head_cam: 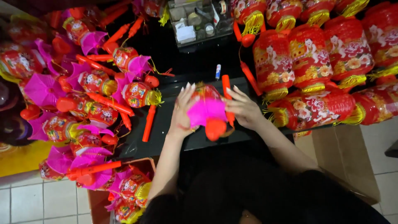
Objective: Assembling small decorative lanterns by attaching plastic handles to the lantern bodies.
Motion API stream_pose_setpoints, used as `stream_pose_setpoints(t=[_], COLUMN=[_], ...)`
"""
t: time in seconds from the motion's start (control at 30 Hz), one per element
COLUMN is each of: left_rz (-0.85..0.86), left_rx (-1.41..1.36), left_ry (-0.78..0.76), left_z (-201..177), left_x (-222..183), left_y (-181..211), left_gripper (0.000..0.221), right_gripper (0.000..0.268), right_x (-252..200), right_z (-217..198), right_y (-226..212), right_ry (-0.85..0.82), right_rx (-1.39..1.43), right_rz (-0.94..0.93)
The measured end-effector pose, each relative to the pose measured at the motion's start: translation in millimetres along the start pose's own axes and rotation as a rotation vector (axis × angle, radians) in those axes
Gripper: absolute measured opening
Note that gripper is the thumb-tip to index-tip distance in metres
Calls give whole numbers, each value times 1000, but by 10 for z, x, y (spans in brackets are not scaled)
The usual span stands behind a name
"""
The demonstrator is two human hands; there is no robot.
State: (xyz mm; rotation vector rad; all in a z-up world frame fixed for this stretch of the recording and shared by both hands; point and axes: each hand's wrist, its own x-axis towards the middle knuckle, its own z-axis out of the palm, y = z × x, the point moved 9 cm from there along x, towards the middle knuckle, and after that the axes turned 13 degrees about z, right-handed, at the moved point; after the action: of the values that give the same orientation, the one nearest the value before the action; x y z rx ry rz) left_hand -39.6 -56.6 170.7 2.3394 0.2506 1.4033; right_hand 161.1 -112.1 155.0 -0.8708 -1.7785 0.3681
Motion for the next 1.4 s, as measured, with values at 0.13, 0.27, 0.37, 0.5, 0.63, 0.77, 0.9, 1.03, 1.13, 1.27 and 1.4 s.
stream_pose_setpoints(t=[0.13,0.27,0.37,0.5,0.63,0.77,0.9,1.03,1.13,1.27,1.4], left_rz=[233,427,423,-411,-269,-683,-825,-1052,-1219,-1076,-518], left_rx=[261,336,334,22,-189,-456,-596,-293,129,417,909], left_ry=[-129,-16,-20,-525,91,212,373,256,-37,26,261], left_z=[183,231,263,242,187,383,503,162,-148,-311,-314], left_x=[-463,-542,-627,-405,-411,-633,-1053,-932,-879,-803,-293], left_y=[72,324,307,111,-15,-163,-396,-353,-373,-404,159], left_gripper=[51,44,43,63,134,94,62,48,67,73,63], right_gripper=[24,46,48,32,20,41,49,51,59,48,39], right_x=[-279,-224,-157,74,55,-261,-584,-498,-551,-518,-596], right_z=[14,-54,-73,-106,-146,-3,319,352,393,384,384], right_y=[-123,-339,-444,-632,-424,352,773,672,776,874,1115], right_ry=[-33,-36,-27,-10,90,160,201,138,32,40,76], right_rx=[-163,-97,-62,-56,53,553,996,1083,1011,914,960], right_rz=[-198,-243,-263,-210,19,670,1226,1356,1433,1438,1369])
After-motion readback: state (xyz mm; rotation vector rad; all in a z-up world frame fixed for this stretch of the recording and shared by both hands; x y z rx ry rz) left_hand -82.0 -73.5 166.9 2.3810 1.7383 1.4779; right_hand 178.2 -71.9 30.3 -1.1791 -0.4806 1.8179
